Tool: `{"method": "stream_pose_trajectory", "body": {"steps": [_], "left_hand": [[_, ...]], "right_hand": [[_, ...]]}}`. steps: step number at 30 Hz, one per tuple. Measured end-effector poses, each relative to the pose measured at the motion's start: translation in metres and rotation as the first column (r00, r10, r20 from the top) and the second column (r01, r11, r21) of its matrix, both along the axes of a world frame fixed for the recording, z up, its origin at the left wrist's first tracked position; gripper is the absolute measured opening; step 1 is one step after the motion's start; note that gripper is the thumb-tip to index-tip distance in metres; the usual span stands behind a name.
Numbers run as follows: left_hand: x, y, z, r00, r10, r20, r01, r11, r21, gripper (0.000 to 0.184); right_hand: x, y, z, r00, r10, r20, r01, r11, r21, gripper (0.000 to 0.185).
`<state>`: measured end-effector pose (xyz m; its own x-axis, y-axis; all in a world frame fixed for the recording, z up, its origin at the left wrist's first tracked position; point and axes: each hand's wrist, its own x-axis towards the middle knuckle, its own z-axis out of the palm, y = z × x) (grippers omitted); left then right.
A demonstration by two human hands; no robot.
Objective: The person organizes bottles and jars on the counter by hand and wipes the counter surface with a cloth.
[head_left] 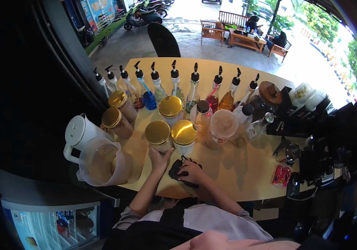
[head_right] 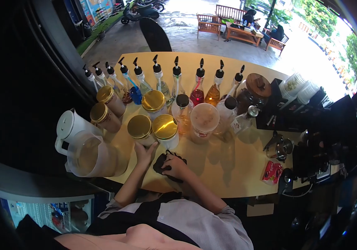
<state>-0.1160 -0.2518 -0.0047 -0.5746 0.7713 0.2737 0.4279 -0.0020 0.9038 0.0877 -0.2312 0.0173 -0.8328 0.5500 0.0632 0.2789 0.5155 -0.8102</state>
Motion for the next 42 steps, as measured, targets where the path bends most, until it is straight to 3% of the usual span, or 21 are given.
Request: {"method": "stream_pose_trajectory", "body": {"steps": [2,4,6,8,9,11,14,16,17,19,21,23,24,26,27,30,31,33,36,40,42], "left_hand": [[0.001,-0.003,0.007,1.0,0.019,0.009,-0.019,1.0,-0.017,0.078],[0.001,-0.009,0.016,0.976,-0.112,0.187,0.113,0.994,0.006,0.089],[0.002,-0.031,0.017,0.973,-0.111,0.202,0.109,0.994,0.023,0.085],[0.002,-0.068,0.004,0.975,0.056,-0.214,-0.079,0.992,-0.102,0.068],[0.008,-0.088,0.02,0.984,0.104,-0.146,-0.117,0.989,-0.09,0.046],[0.009,-0.131,0.032,0.983,0.086,0.165,-0.082,0.996,-0.031,0.034],[-0.001,-0.196,0.002,0.973,0.168,0.159,-0.165,0.986,-0.032,0.028],[-0.01,-0.217,-0.009,0.911,0.36,0.202,-0.393,0.905,0.164,0.024],[-0.017,-0.221,-0.016,0.91,0.364,0.198,-0.397,0.904,0.161,0.024],[-0.041,-0.207,-0.005,0.705,0.706,0.071,-0.685,0.65,0.329,0.034],[-0.069,-0.192,0.016,0.702,0.689,0.181,-0.702,0.626,0.338,0.039],[-0.092,-0.181,0.035,0.691,0.662,0.291,-0.721,0.602,0.343,0.049],[-0.103,-0.182,0.035,0.693,0.658,0.293,-0.719,0.602,0.348,0.049],[-0.126,-0.186,0.03,0.854,0.427,0.298,-0.518,0.749,0.413,0.05],[-0.138,-0.182,0.026,0.819,0.46,0.344,-0.568,0.736,0.368,0.042],[-0.145,-0.18,0.043,0.793,0.491,0.36,-0.583,0.783,0.218,0.03],[-0.148,-0.181,0.045,0.808,0.516,0.285,-0.581,0.78,0.233,0.024],[-0.151,-0.185,0.042,0.825,0.473,0.31,-0.552,0.791,0.263,0.024],[-0.161,-0.188,0.037,0.848,0.404,0.343,-0.508,0.803,0.311,0.024],[-0.173,-0.192,0.036,0.855,0.425,0.297,-0.51,0.795,0.33,0.025],[-0.182,-0.197,0.035,0.864,0.451,0.224,-0.502,0.808,0.308,0.026]], "right_hand": [[-0.004,-0.003,0.003,1.0,0.003,0.017,-0.004,1.0,0.019,0.029],[-0.006,-0.007,0.01,0.999,-0.042,0.009,0.042,0.998,0.053,0.026],[-0.008,-0.012,0.021,0.999,-0.043,0.027,0.041,0.995,0.088,0.025],[-0.012,-0.013,0.029,0.998,-0.045,0.044,0.04,0.993,0.115,0.024],[-0.014,-0.012,0.032,0.998,-0.049,0.036,0.043,0.99,0.132,0.024],[-0.02,-0.011,0.029,0.999,-0.029,0.027,0.025,0.99,0.137,0.024],[-0.034,-0.012,0.014,0.999,-0.024,-0.04,0.031,0.983,0.179,0.023],[-0.045,-0.017,0.01,0.993,-0.041,-0.106,0.062,0.977,0.202,0.021],[-0.05,-0.02,0.006,0.992,-0.051,-0.117,0.072,0.981,0.182,0.02],[-0.057,-0.025,0.011,0.997,-0.062,-0.056,0.075,0.96,0.269,0.02],[-0.068,-0.031,0.026,0.997,-0.077,0.0,0.072,0.929,0.362,0.02],[-0.084,-0.039,0.048,0.998,-0.049,-0.037,0.06,0.922,0.383,0.044],[-0.096,-0.042,0.051,0.998,-0.052,-0.04,0.063,0.92,0.388,0.044],[-0.121,-0.048,0.057,0.95,0.061,-0.305,-0.015,0.988,0.152,0.088],[-0.133,-0.048,0.05,0.96,0.113,-0.256,-0.081,0.988,0.134,0.121],[-0.17,-0.059,0.025,0.928,0.135,-0.347,-0.143,0.99,0.002,0.134],[-0.18,-0.068,0.02,0.929,0.136,-0.344,-0.144,0.99,0.002,0.134],[-0.195,-0.084,0.011,0.967,-0.035,-0.252,0.054,0.996,0.068,0.148],[-0.208,-0.087,-0.005,0.927,-0.031,-0.375,0.095,0.984,0.152,0.149],[-0.22,-0.1,-0.004,0.926,-0.078,-0.37,0.135,0.982,0.133,0.145],[-0.222,-0.106,0.0,0.967,-0.06,-0.25,0.084,0.992,0.09,0.147]]}}
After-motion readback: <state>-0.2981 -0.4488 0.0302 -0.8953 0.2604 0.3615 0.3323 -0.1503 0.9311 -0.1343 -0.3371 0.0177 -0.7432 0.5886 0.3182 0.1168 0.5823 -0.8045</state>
